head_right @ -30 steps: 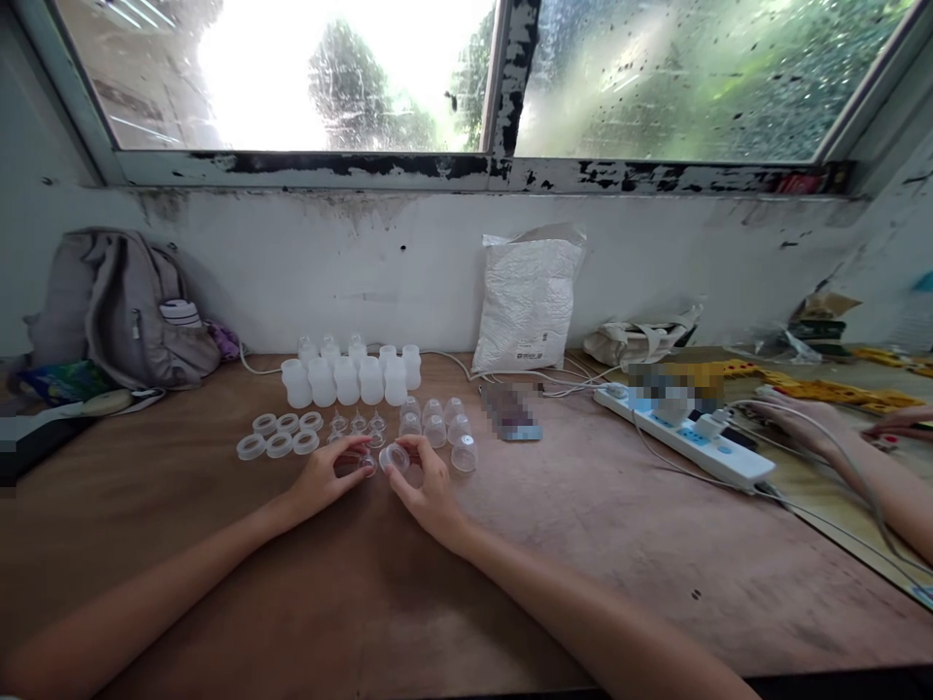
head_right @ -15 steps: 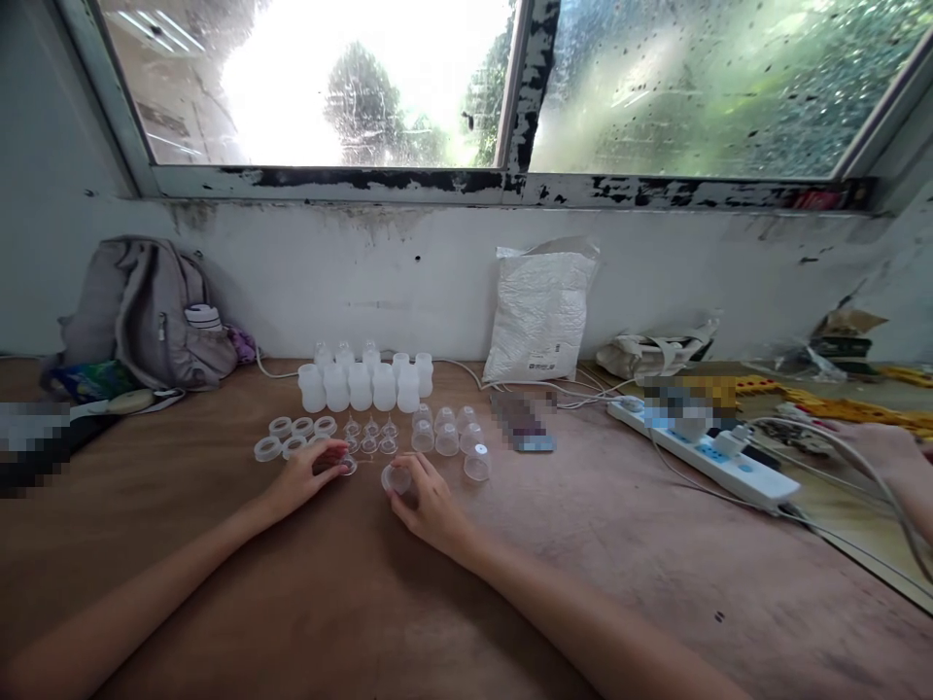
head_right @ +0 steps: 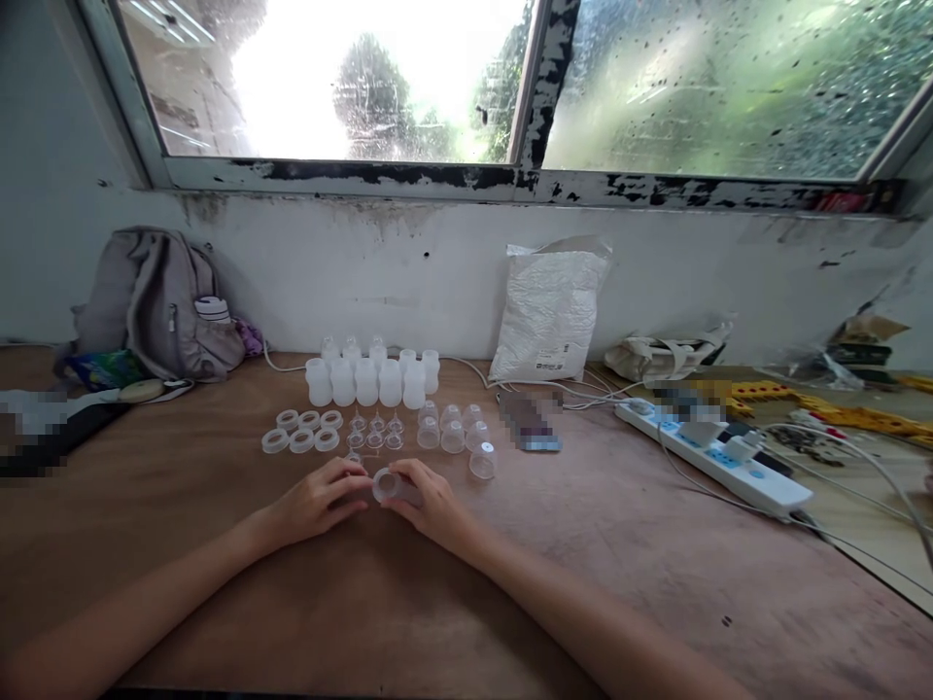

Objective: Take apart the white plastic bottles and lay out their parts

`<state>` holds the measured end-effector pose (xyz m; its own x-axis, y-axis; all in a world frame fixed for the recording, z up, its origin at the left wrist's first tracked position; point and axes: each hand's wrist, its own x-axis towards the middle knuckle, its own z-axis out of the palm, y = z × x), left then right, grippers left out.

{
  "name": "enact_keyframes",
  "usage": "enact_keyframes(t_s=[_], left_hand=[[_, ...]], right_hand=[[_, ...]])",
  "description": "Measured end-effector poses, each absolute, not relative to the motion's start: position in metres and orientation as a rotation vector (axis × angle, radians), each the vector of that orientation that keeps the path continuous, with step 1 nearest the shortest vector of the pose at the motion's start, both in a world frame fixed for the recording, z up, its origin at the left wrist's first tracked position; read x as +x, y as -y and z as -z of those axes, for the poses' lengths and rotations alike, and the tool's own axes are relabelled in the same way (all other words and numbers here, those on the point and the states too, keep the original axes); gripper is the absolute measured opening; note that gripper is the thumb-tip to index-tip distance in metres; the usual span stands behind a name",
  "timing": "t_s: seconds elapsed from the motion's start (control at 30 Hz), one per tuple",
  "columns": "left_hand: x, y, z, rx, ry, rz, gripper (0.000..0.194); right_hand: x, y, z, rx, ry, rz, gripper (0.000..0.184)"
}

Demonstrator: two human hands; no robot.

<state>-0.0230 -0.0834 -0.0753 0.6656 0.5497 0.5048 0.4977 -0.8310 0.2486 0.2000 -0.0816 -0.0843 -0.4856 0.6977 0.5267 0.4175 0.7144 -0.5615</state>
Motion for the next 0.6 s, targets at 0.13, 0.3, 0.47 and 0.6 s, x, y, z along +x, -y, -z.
enact_keyframes(t_s=[0.13, 0.3, 0.47, 0.6], left_hand=[[-0.013, 0.093, 0.074, 2.793, -0.887, -0.748, 0.022], [-0.027, 0.094, 0.066, 2.849, -0.947, -0.723, 0.019], [-0.080, 0.100, 0.062, 2.935, -1.131, -0.683, 0.015], [-0.126, 0.101, 0.068, 2.948, -1.330, -0.686, 0.017]], right_hand=[[0.199, 0.084, 0.085, -0.734, 2.297, -0.471, 0.025], [0.198, 0.086, 0.083, -0.731, 2.366, -0.437, 0.029], [0.198, 0.085, 0.084, -0.818, 2.362, -0.360, 0.021], [0.197, 0.085, 0.085, -0.815, 2.374, -0.333, 0.018]])
